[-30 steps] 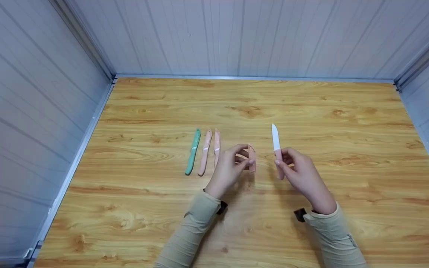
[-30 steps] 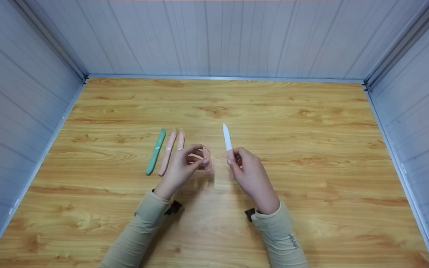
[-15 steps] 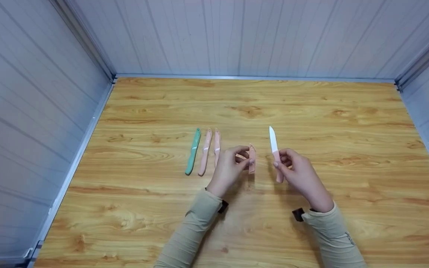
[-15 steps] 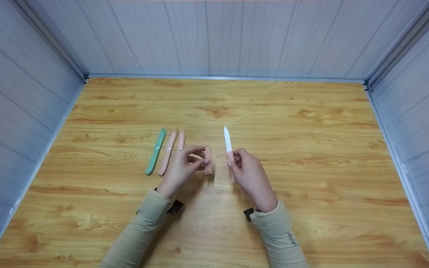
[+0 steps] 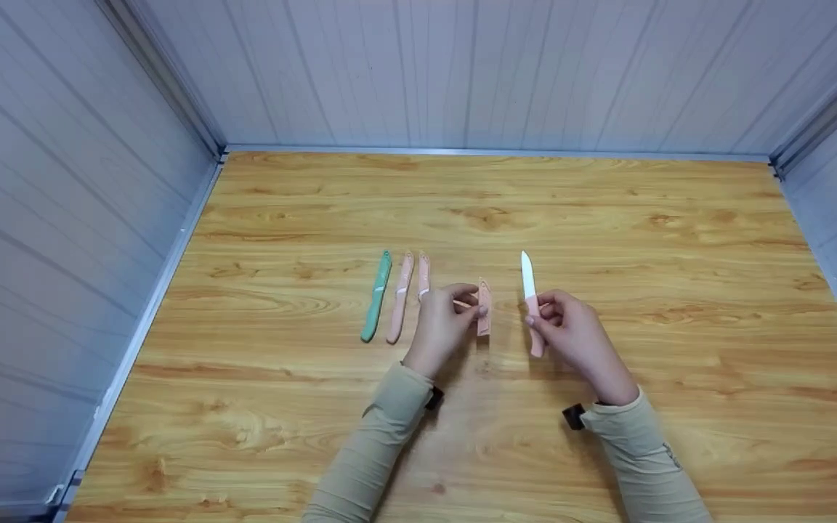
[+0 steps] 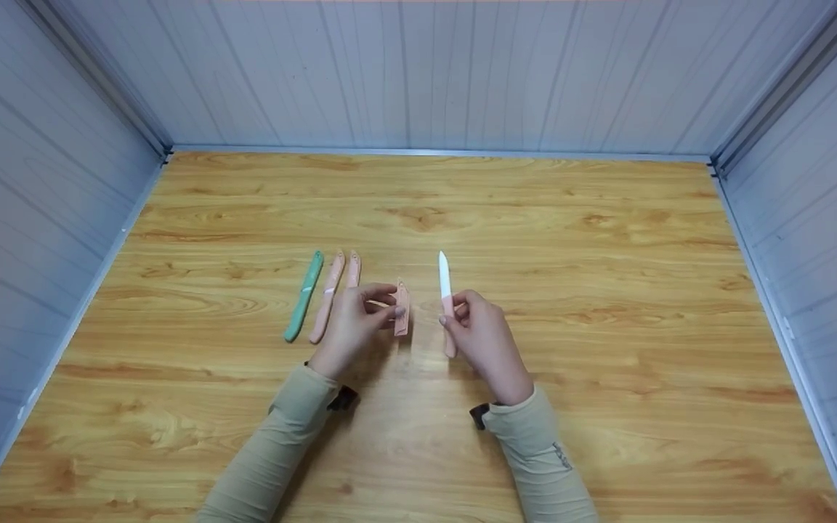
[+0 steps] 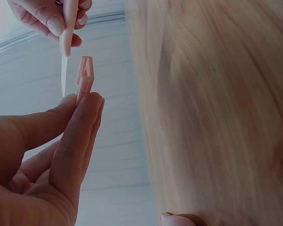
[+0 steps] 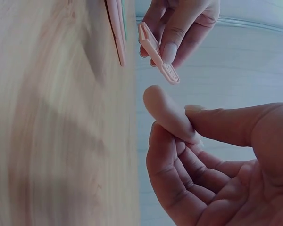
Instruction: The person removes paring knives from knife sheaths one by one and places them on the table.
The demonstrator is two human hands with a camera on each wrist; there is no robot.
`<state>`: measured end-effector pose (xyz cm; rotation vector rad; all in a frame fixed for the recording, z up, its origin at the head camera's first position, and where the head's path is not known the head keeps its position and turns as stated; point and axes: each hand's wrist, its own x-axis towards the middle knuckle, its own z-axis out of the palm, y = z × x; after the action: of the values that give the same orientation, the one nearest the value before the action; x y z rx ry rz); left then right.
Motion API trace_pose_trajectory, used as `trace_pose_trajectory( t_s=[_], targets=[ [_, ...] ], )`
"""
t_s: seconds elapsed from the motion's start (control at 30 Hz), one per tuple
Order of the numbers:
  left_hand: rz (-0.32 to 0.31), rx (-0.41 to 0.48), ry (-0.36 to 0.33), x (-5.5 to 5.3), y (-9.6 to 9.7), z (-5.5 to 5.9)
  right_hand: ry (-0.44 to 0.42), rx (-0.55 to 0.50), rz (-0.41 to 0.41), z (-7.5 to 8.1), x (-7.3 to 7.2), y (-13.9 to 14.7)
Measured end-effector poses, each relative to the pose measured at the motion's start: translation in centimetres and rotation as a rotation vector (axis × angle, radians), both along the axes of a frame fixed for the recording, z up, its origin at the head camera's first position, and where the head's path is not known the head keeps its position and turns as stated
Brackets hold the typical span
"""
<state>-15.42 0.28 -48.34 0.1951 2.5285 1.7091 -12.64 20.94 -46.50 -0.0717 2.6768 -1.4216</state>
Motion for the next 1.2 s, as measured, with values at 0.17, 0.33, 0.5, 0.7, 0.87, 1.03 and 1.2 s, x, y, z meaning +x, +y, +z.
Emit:
trace_pose_trajectory(
  t_s=[0.17,0.33,0.5,0.7,0.87,1.03,1.2],
  targets=[
    [0.019,-0.035,0.007,-0.4,-0.2,-0.3,-0.053,-0.039,0.009,-0.8,-0.6,-0.2],
    [0.03,-0.067,-0.009,-0.7,-0.6,-0.6,-0.101,-0.067,0.035,-1.5,-1.1,-0.4],
    [0.04,-0.136,0.005,-1.0,-1.1,-0.8,-0.131,-0.054,0.053,-1.8,-1.5,-0.8],
    [0.034,-0.182,0.01,-1.4,-1.4,-1.0,-0.166,-0.027,0.078,-2.0,-2.1,-1.5],
    [0.038,-0.197,-0.032,-1.7,-1.5,-1.2,-0.226,-0.022,0.082,-2.2,-2.5,-2.4],
    [0.046,-0.211,-0.024,-1.9,-1.5,-1.3,-0.217,-0.035,0.112,-2.4,-2.8,-3.1],
    [0.054,-0.222,-0.052,-2.0,-1.3,-1.6,-0.211,-0.035,0.122,-2.5,-3.0,-3.6]
  ],
)
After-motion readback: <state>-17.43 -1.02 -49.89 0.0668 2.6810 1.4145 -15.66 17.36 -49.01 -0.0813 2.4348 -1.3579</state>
